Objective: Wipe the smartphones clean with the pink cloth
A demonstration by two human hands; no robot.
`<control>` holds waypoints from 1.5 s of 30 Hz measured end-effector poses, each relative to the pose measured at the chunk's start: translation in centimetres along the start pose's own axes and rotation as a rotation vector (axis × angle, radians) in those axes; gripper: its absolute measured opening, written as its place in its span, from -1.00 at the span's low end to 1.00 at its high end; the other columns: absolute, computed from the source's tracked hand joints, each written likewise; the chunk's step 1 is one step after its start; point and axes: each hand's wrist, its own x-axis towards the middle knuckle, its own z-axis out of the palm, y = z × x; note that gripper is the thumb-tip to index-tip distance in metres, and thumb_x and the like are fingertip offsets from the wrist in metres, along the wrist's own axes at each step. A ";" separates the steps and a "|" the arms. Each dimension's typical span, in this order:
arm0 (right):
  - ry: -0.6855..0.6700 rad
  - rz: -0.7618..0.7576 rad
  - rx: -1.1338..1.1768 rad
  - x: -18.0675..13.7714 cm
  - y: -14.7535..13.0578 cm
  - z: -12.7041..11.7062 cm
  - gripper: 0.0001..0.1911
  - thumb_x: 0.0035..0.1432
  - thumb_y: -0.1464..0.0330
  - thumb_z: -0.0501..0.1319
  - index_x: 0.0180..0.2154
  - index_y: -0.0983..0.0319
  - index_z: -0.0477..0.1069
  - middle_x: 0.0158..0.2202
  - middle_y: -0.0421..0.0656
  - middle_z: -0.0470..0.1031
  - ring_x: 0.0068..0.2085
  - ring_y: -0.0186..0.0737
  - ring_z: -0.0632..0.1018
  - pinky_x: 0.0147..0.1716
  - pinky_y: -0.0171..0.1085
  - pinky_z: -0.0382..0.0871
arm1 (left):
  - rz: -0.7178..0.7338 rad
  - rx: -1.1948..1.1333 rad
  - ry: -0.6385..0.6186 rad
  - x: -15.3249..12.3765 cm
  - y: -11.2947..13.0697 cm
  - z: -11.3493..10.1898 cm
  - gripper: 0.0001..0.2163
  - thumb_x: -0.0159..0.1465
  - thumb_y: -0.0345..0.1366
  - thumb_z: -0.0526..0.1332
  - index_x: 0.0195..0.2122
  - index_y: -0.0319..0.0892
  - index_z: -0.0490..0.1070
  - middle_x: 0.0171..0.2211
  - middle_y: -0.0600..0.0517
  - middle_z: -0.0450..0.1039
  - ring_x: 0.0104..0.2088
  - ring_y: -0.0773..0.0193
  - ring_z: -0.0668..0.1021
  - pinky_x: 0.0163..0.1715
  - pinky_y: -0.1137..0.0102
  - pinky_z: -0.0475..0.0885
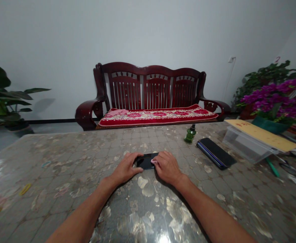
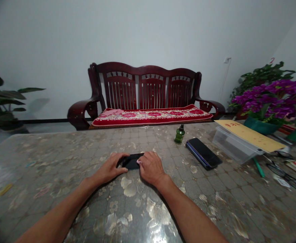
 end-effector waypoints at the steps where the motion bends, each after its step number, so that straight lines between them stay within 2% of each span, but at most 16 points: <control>1: 0.005 0.027 -0.019 0.1 0.2 -0.1 -0.84 0.31 0.38 0.15 -0.27 0.19 0.51 -0.27 -0.13 0.49 -0.18 -0.17 0.41 -0.15 -0.22 0.17 | 0.005 0.001 0.000 0.0 0.0 0.0 -0.57 0.11 -0.28 0.38 0.03 -0.11 0.43 -0.07 -0.02 0.51 -0.05 0.03 0.47 0.00 0.19 0.36; 7: 0.023 0.185 -0.137 0.1 2.2 -1.1 -0.85 0.26 0.42 0.17 -0.34 0.23 0.51 -0.29 -0.07 0.49 -0.20 -0.13 0.42 -0.17 -0.20 0.15 | 0.038 0.021 -0.022 -0.1 -0.3 0.1 -0.63 0.14 -0.30 0.36 -0.01 -0.09 0.44 0.00 -0.01 0.51 -0.03 0.04 0.46 0.03 0.18 0.34; 9: 0.019 0.155 -0.110 0.0 2.0 -1.1 -0.85 0.25 0.42 0.17 -0.33 0.23 0.51 -0.30 -0.08 0.49 -0.20 -0.13 0.42 -0.17 -0.21 0.16 | 0.044 0.025 -0.020 -0.1 -0.3 0.1 -0.65 0.13 -0.29 0.37 -0.04 -0.08 0.46 0.04 -0.01 0.50 0.01 0.04 0.46 0.06 0.18 0.33; 15: -0.001 -0.070 0.031 -0.2 0.3 -0.3 -0.86 0.24 0.41 0.17 -0.29 0.19 0.51 -0.31 -0.14 0.47 -0.23 -0.18 0.41 -0.19 -0.24 0.16 | 0.036 0.056 -0.016 0.0 -0.6 0.2 -0.67 0.12 -0.26 0.39 -0.07 -0.05 0.49 0.09 -0.03 0.48 0.06 0.01 0.46 0.12 0.13 0.30; 17: -0.001 -0.065 0.017 -0.1 0.6 -0.4 -0.87 0.23 0.41 0.17 -0.30 0.19 0.51 -0.32 -0.14 0.48 -0.23 -0.18 0.41 -0.19 -0.24 0.16 | 0.038 0.055 -0.016 0.0 -0.6 0.2 -0.68 0.13 -0.25 0.38 -0.06 -0.05 0.49 0.09 -0.03 0.48 0.06 0.00 0.46 0.12 0.13 0.31; 23: 0.033 0.092 -0.076 0.0 2.7 -1.1 -0.88 0.18 0.44 0.18 -0.36 0.23 0.49 -0.32 -0.11 0.49 -0.23 -0.16 0.41 -0.20 -0.22 0.15 | 0.041 0.048 -0.010 -0.1 -0.6 0.2 -0.69 0.16 -0.25 0.34 -0.05 -0.05 0.48 0.08 -0.01 0.49 0.03 0.02 0.47 0.09 0.14 0.34; 25: 0.029 0.070 -0.052 -0.1 2.5 -1.0 -0.88 0.17 0.45 0.17 -0.35 0.23 0.49 -0.32 -0.11 0.48 -0.23 -0.16 0.41 -0.20 -0.22 0.15 | 0.049 0.058 -0.011 -0.1 -0.7 0.2 -0.70 0.17 -0.24 0.33 -0.05 -0.05 0.48 0.08 -0.01 0.49 0.03 0.02 0.47 0.09 0.14 0.33; 31: -0.016 -0.154 0.072 -0.2 0.3 -0.5 -0.84 0.13 0.46 0.17 -0.29 0.20 0.51 -0.34 -0.14 0.46 -0.24 -0.17 0.38 -0.21 -0.23 0.15 | 0.082 0.090 -0.032 -0.2 -0.8 0.2 -0.70 0.21 -0.22 0.33 -0.02 -0.07 0.46 0.11 -0.03 0.47 0.02 0.02 0.46 0.08 0.14 0.33; 34: -0.020 -0.133 0.054 -0.1 0.7 -0.5 -0.86 0.10 0.46 0.17 -0.31 0.20 0.50 -0.35 -0.14 0.46 -0.25 -0.17 0.39 -0.21 -0.23 0.14 | 0.091 0.086 -0.028 -0.3 -0.8 0.1 -0.72 0.23 -0.21 0.31 -0.03 -0.06 0.46 0.10 -0.03 0.47 0.02 0.02 0.47 0.07 0.15 0.34; 40: 0.022 0.040 -0.030 -0.1 3.0 -0.9 -0.90 0.12 0.43 0.18 -0.37 0.22 0.48 -0.37 -0.13 0.47 -0.27 -0.18 0.40 -0.22 -0.23 0.15 | 0.098 0.106 -0.024 -0.3 -0.5 0.1 -0.72 0.25 -0.18 0.29 -0.01 -0.06 0.46 0.11 -0.06 0.46 0.04 0.02 0.46 0.09 0.13 0.34; 45: -0.004 -0.102 0.027 -0.3 1.2 -0.6 -0.87 0.08 0.47 0.17 -0.33 0.21 0.49 -0.36 -0.15 0.46 -0.26 -0.18 0.38 -0.23 -0.23 0.14 | 0.120 0.111 -0.018 -0.4 -0.4 0.1 -0.72 0.27 -0.15 0.29 -0.01 -0.05 0.46 0.10 -0.06 0.47 0.04 0.00 0.47 0.09 0.13 0.34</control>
